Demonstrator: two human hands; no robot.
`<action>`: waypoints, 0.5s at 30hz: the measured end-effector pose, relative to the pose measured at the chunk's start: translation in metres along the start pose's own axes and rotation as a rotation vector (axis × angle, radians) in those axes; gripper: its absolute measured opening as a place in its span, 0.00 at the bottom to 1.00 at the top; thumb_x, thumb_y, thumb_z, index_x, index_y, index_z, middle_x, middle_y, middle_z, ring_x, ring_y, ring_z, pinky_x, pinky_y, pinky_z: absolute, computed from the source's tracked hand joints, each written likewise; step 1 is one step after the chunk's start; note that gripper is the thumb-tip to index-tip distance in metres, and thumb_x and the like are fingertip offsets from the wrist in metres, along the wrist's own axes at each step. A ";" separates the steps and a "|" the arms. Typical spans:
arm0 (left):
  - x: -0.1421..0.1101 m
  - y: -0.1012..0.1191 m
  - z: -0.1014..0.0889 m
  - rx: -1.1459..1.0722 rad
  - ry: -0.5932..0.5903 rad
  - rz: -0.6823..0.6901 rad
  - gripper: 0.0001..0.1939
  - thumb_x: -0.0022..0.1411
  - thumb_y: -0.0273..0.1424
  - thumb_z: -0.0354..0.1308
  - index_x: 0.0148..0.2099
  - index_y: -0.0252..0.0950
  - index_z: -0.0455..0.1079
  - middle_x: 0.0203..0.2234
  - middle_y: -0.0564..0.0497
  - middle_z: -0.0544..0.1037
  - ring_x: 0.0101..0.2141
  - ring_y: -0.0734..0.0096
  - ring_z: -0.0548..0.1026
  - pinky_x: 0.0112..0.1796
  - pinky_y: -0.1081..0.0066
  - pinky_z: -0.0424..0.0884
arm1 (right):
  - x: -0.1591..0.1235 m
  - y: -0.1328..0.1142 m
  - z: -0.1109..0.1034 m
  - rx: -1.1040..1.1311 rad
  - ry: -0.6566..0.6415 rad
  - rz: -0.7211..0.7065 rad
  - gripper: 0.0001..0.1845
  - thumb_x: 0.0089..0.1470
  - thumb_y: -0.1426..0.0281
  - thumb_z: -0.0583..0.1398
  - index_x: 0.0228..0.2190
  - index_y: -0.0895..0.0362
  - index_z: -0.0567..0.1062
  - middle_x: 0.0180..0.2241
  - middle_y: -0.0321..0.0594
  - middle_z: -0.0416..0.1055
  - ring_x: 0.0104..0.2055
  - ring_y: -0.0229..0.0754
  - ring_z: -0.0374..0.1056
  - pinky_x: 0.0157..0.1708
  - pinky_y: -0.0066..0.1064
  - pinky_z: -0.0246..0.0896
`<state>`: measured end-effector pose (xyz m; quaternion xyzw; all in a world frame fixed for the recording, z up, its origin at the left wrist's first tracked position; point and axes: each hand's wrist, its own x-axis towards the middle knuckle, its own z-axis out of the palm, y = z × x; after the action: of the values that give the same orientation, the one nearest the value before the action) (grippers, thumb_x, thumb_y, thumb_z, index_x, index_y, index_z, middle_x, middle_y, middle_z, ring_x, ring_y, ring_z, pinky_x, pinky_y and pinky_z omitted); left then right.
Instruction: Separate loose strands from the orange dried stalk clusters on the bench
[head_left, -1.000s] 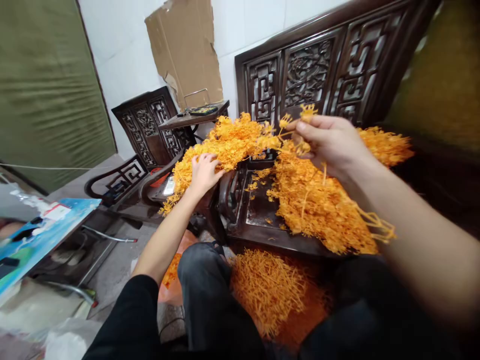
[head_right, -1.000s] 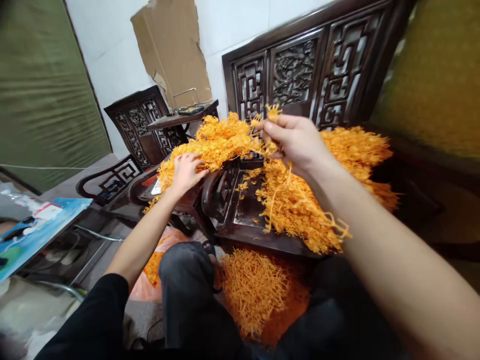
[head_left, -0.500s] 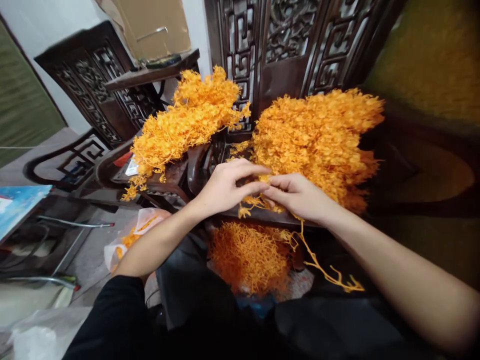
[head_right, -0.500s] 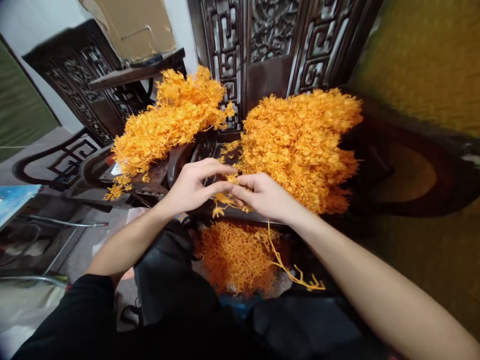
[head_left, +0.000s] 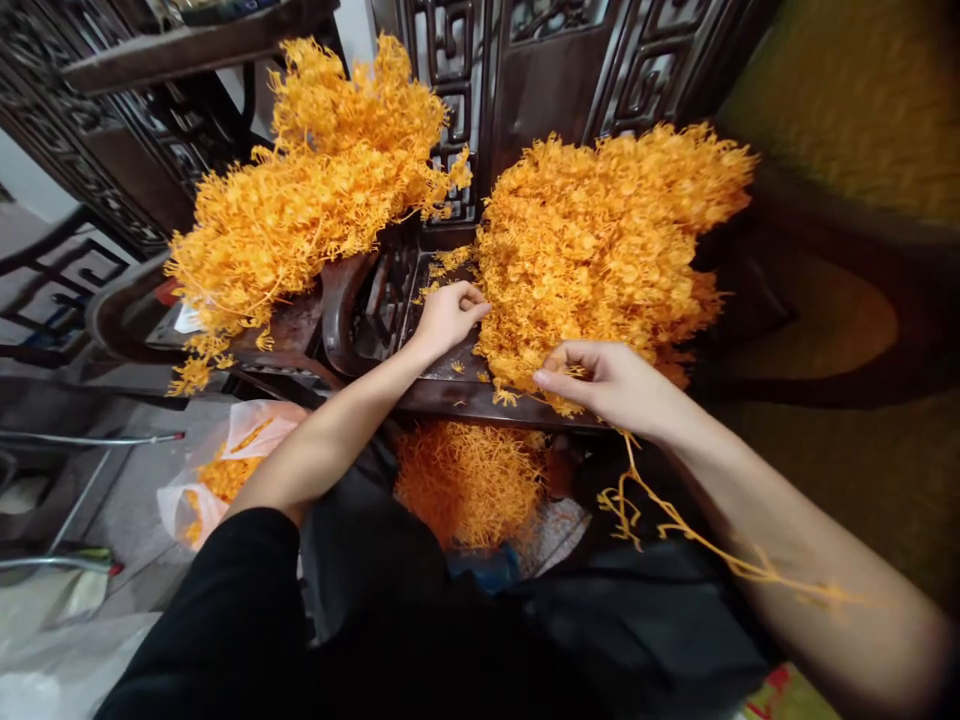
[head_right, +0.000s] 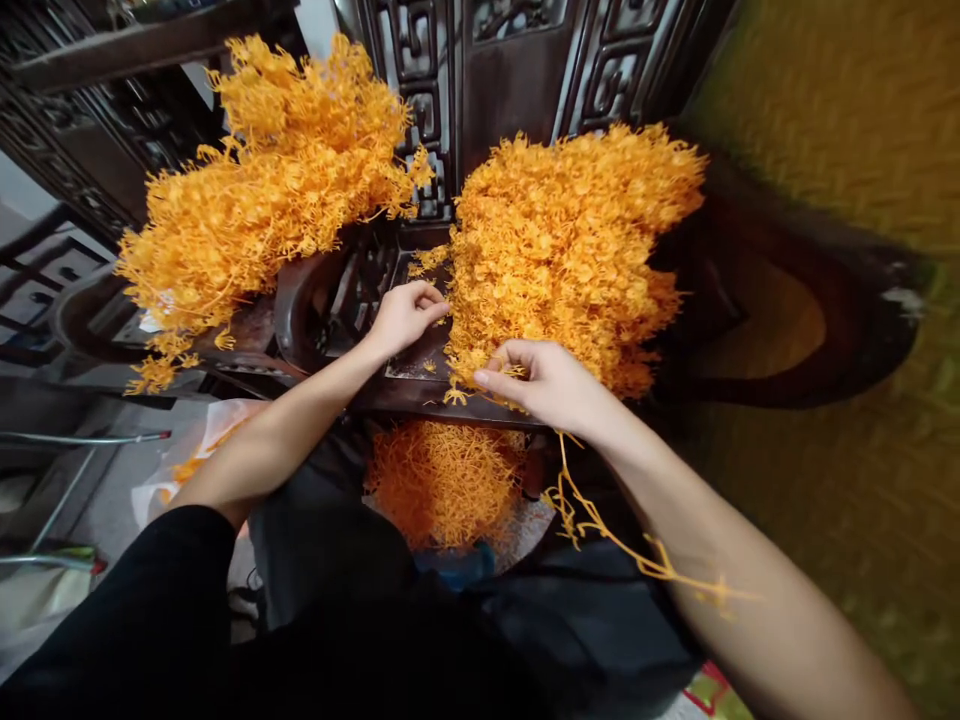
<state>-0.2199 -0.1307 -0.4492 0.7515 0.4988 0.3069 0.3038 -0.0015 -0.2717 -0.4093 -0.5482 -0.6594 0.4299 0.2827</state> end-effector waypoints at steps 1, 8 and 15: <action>0.006 -0.003 0.005 -0.011 -0.002 -0.025 0.06 0.62 0.31 0.67 0.39 0.34 0.77 0.26 0.53 0.80 0.28 0.72 0.74 0.36 0.72 0.68 | 0.003 0.004 0.000 -0.050 0.011 0.013 0.26 0.52 0.44 0.67 0.27 0.55 0.73 0.23 0.35 0.68 0.24 0.36 0.57 0.26 0.32 0.50; 0.010 0.006 -0.005 0.180 -0.105 0.125 0.11 0.70 0.33 0.60 0.46 0.34 0.82 0.47 0.44 0.84 0.49 0.62 0.79 0.55 0.63 0.69 | 0.015 0.025 0.013 -0.239 0.007 0.013 0.18 0.56 0.55 0.67 0.27 0.54 0.71 0.21 0.32 0.66 0.24 0.37 0.56 0.27 0.32 0.50; -0.051 0.035 -0.020 -0.104 -0.760 0.230 0.19 0.73 0.40 0.58 0.59 0.36 0.76 0.46 0.48 0.84 0.43 0.68 0.81 0.45 0.71 0.73 | 0.023 0.022 0.024 -0.052 -0.032 -0.153 0.16 0.55 0.56 0.66 0.29 0.55 0.71 0.26 0.34 0.70 0.28 0.38 0.63 0.31 0.32 0.57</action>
<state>-0.2315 -0.1869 -0.4179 0.8461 0.2471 0.0637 0.4681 -0.0162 -0.2551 -0.4424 -0.4964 -0.7147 0.3985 0.2899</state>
